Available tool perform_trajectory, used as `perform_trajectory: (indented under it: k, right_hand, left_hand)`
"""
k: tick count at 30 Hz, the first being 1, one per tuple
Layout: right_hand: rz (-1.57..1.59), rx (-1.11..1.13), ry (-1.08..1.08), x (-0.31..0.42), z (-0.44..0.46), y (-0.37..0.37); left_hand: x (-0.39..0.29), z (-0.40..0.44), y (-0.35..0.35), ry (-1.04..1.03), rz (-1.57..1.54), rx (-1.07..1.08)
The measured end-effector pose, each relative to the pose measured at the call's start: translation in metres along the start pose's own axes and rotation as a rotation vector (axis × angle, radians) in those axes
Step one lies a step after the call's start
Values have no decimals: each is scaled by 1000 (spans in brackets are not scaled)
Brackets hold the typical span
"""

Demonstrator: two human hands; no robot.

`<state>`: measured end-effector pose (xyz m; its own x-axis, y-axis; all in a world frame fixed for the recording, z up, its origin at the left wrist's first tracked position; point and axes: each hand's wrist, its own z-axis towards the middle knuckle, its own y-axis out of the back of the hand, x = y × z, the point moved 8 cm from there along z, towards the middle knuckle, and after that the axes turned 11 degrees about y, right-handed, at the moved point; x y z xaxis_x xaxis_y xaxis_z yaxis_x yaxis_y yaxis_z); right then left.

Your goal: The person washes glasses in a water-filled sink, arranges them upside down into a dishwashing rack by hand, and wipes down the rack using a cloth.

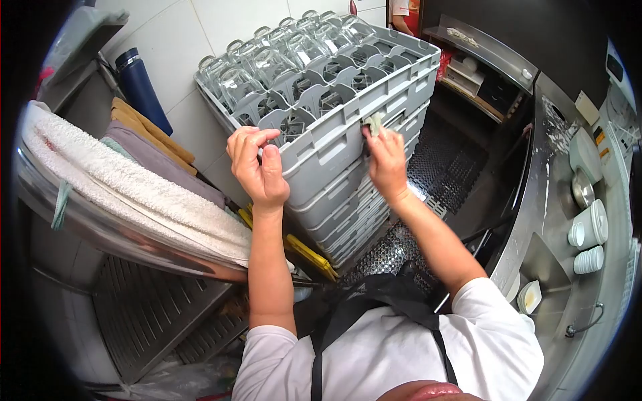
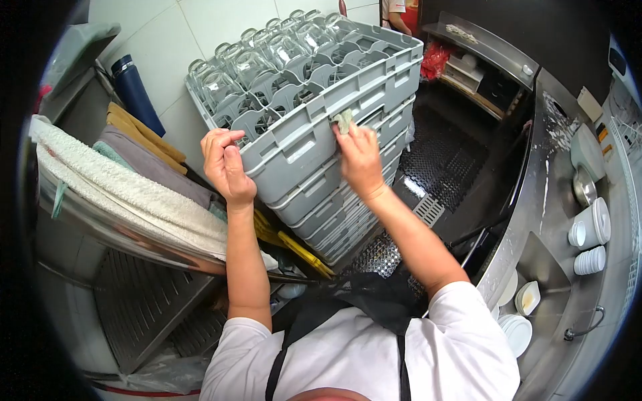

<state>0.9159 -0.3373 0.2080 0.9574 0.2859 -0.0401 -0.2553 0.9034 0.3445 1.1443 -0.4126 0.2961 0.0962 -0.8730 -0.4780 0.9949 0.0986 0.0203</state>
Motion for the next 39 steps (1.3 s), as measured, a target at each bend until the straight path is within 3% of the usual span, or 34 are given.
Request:
perform_trajectory:
  k: [2,6,10,12,13,16,17,21,22,26,27,31,34,39]
  right_hand:
    - [-99,55,-5,-23,13,12]
    - [21,-108,-180,-27,15,11]
    - [134,-24,-47,-2,14,11]
    - [1,28,-13,-13,21,19]
    - [-41,-12,-118,-26,14,17]
    - [102,-121,-155,-14,6,14]
    - [211,-71,-232,-15,-1,10]
    - [462,-313,-638,-48,-8,23]
    - [420,-347,-605,-50,1,30]
    - [320,-56,-168,-10,56,27]
    - [258,-96,-128,-10,55,24]
    - [-89,-64,-122,-33,56,31]
    - [27,-117,-198,-29,51,23]
    - [51,-34,-70,-30,51,26]
  left_hand:
    - [-1,-1,0,-13,3,-2]
    - [-2,0,1,-13,6,-11]
    - [-3,0,0,-6,3,-2]
    - [-1,-1,0,-6,-4,-1]
    - [-2,-1,0,12,-14,2]
    - [0,-1,1,-14,-15,-4]
    - [-1,-1,1,-28,10,12]
    - [-5,-1,1,-49,63,56]
    - [-6,0,0,-48,65,62]
    - [-4,0,1,-29,11,-3]
    - [-4,2,-1,-34,6,-8]
    - [-2,1,0,-39,10,1]
    - [-2,0,1,-33,6,-4]
    - [-4,0,0,-31,-3,6]
